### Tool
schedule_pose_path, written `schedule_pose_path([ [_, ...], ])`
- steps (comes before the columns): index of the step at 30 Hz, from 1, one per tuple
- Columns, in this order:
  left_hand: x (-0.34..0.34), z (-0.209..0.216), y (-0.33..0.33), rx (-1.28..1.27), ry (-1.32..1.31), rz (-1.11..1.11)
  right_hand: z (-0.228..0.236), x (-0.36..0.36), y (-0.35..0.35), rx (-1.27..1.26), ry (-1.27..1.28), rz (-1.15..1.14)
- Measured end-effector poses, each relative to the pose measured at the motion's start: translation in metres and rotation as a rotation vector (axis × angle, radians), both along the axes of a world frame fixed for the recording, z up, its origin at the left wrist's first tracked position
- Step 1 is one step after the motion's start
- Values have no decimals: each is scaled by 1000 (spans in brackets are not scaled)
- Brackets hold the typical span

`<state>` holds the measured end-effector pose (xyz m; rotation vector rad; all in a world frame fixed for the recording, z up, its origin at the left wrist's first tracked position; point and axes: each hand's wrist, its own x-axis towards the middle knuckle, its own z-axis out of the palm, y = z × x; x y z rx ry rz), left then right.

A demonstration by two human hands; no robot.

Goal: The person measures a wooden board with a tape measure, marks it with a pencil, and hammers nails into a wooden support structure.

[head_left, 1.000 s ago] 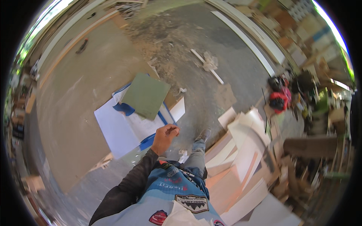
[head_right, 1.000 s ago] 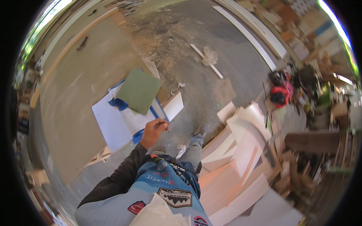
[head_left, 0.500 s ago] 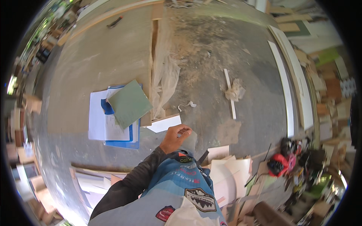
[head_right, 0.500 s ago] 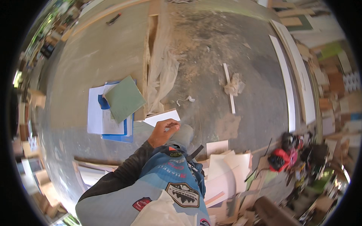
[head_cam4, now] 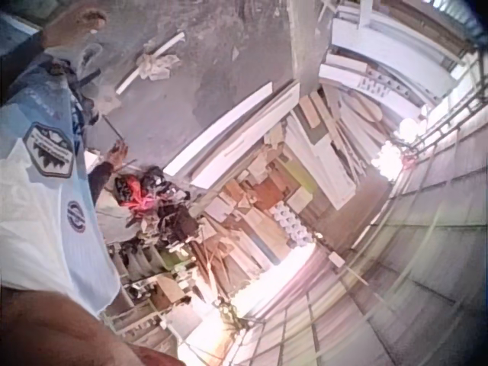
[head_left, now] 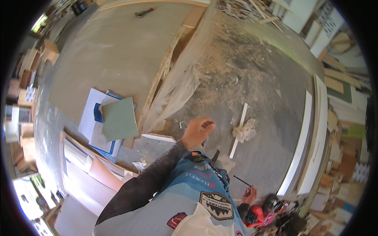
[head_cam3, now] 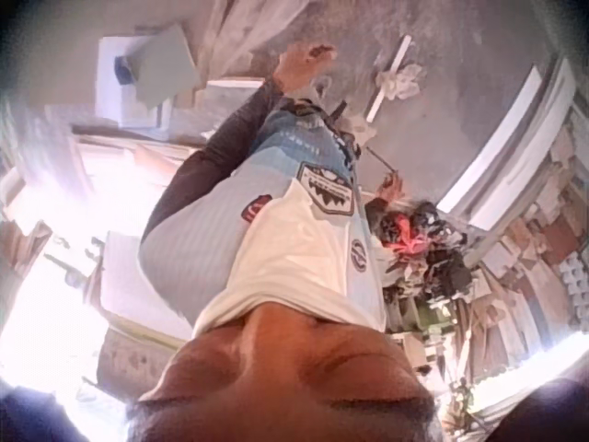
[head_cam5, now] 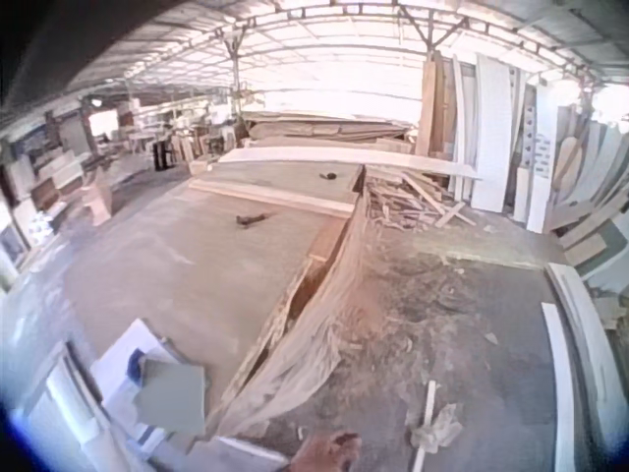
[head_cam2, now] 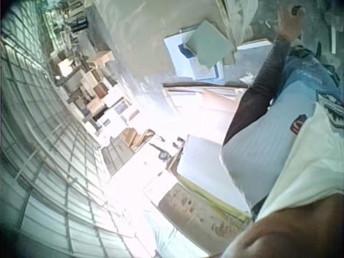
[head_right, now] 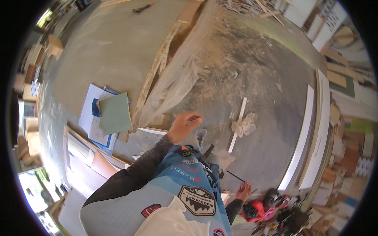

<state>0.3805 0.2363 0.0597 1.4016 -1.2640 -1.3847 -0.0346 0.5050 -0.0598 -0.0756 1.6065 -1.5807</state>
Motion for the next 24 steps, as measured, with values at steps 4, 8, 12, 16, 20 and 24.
schedule_pose_path([
  [4,-28,37,-60,-56,-14,20,17,11,-177,-74,54,484],
  [8,-52,44,-111,-22,40,89,9,26,-324,-165,75,1145],
  [12,-75,6,-167,53,149,242,-9,66,-439,-94,-50,1193],
  [16,-90,-28,-259,102,250,338,-15,71,-548,-126,-85,1311],
  [20,-76,-40,-368,44,231,493,5,46,-664,-44,-131,1336],
  [24,-35,-28,-449,-6,225,710,32,23,-785,3,-230,1256],
])
